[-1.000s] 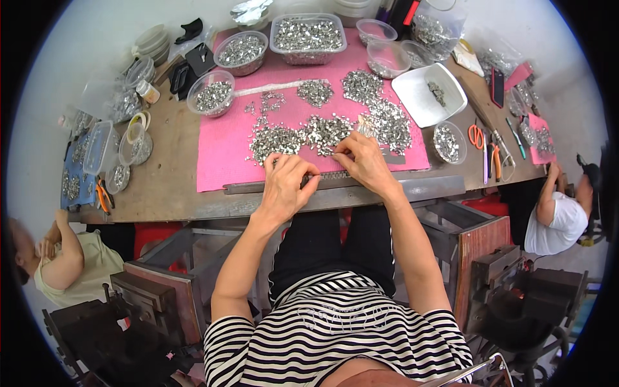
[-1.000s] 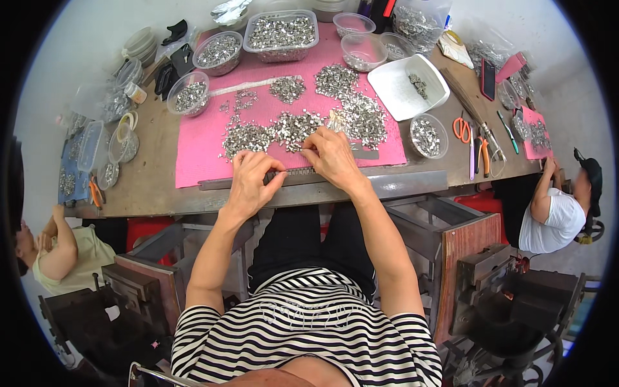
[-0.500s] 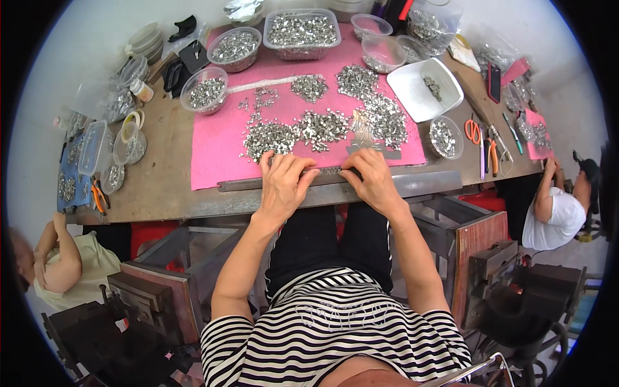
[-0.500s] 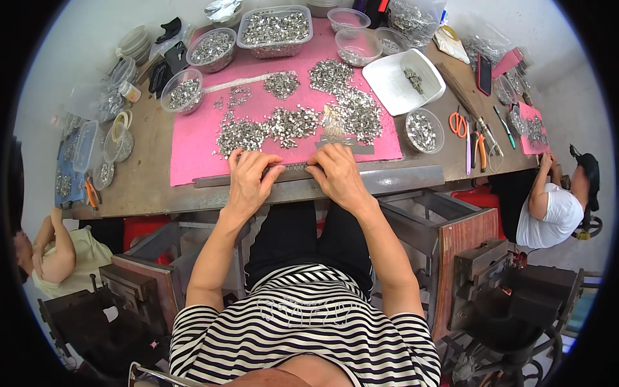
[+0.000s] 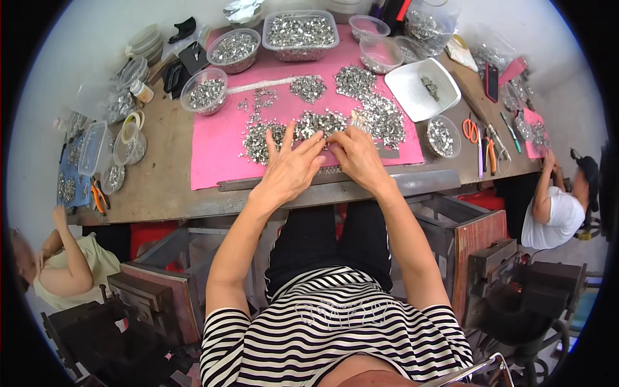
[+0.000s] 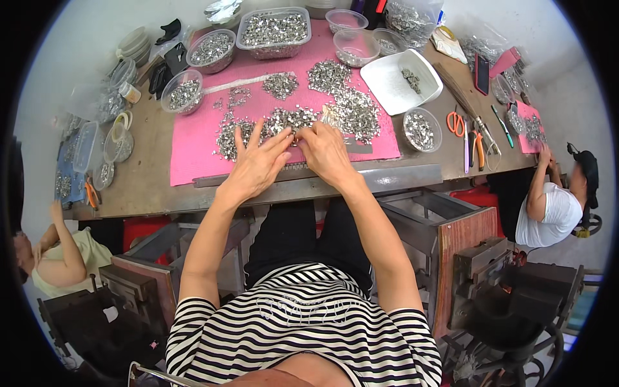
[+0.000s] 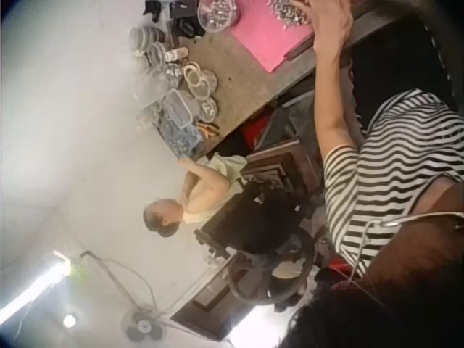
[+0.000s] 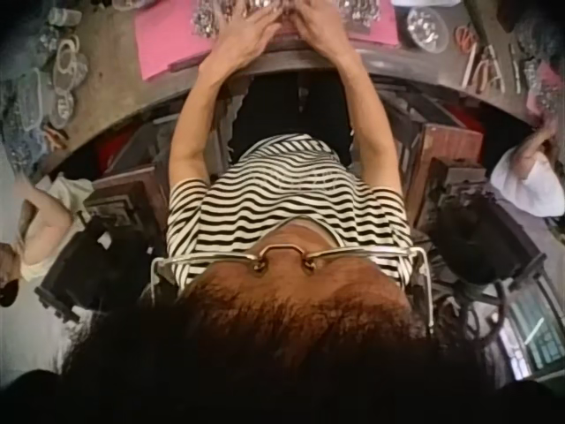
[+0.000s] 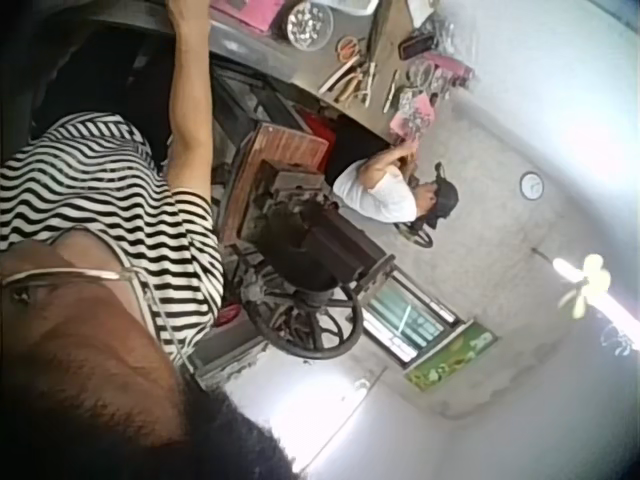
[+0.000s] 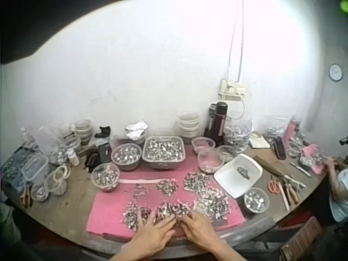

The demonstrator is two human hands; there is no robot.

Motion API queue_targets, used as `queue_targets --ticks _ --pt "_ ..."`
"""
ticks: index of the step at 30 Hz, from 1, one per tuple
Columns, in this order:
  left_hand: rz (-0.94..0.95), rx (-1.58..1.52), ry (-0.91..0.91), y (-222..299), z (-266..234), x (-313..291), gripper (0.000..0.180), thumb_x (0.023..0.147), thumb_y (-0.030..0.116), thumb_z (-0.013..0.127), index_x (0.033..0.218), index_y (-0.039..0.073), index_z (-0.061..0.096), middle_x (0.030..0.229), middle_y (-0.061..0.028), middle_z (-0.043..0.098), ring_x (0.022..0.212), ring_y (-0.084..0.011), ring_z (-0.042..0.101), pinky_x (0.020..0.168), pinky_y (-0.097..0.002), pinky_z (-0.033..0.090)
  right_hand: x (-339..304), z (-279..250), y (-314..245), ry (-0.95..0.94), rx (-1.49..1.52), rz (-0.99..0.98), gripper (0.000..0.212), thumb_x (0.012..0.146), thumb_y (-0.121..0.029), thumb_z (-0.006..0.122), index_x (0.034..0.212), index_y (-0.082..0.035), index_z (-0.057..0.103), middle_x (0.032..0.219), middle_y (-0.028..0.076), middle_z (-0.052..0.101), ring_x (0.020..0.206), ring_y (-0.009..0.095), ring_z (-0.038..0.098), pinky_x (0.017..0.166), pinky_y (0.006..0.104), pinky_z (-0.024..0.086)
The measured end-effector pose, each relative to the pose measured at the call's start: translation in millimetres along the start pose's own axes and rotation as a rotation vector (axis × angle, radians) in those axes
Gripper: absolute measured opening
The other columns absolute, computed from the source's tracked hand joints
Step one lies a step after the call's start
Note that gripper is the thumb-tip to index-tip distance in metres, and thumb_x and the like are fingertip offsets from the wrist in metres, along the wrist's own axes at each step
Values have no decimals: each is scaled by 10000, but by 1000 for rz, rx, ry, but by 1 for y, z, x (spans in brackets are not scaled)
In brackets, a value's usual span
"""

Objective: The person arranges small metal pieces into a metal fixture by hand, places the loaded fixture into a manual press machine, and turns the wheel to press them.

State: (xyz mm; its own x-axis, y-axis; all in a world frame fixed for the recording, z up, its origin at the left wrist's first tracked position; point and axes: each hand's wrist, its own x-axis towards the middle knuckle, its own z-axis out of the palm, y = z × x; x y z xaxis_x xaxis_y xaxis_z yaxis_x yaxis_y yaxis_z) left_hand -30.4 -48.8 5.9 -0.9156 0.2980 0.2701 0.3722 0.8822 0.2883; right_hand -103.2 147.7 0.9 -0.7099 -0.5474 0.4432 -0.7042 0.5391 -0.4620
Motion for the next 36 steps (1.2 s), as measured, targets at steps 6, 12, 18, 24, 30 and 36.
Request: queue_targets --ticks 6,12,18,24,30,36 --pt "-93 -193 129 -7 -14 -25 265 994 249 631 1214 148 738 1330 -25 679 1367 -380 456 1133 -707 168 -6 -21 2 -55 149 57 85 879 -48 693 960 -49 718 857 131 617 839 326 620 755 432 485" --pt "-138 -233 226 -12 -17 -10 70 881 184 744 935 139 744 939 7 696 1009 -224 581 1025 -502 308 -4 -17 2 -53 220 95 86 862 -68 710 941 -36 721 845 129 640 830 327 640 753 447 498" --pt "2 -192 58 -17 -15 6 70 858 190 761 902 148 725 899 -3 655 976 -216 576 1016 -491 299 0 -9 2 -100 162 98 85 824 -41 753 881 4 708 800 137 642 747 279 661 676 381 517" --pt "-34 -192 107 -19 -5 4 75 853 181 754 882 127 711 844 -24 644 935 -234 586 1011 -499 318 -15 -26 -3 -95 274 165 111 830 -34 751 903 16 685 838 113 635 750 265 649 668 362 515" --pt "-86 -119 180 -12 -6 4 80 869 193 757 885 116 743 794 -20 624 886 -226 583 1027 -492 312 -38 -33 -10 -56 244 132 127 810 -56 780 895 -45 686 871 83 626 840 274 599 835 384 444" --pt "-99 -144 195 -8 -8 4 70 843 161 769 905 140 746 820 -25 630 901 -238 587 1019 -498 326 -41 -31 -8 42 147 -4 122 829 -12 761 936 -25 705 913 85 663 865 270 638 793 368 488"
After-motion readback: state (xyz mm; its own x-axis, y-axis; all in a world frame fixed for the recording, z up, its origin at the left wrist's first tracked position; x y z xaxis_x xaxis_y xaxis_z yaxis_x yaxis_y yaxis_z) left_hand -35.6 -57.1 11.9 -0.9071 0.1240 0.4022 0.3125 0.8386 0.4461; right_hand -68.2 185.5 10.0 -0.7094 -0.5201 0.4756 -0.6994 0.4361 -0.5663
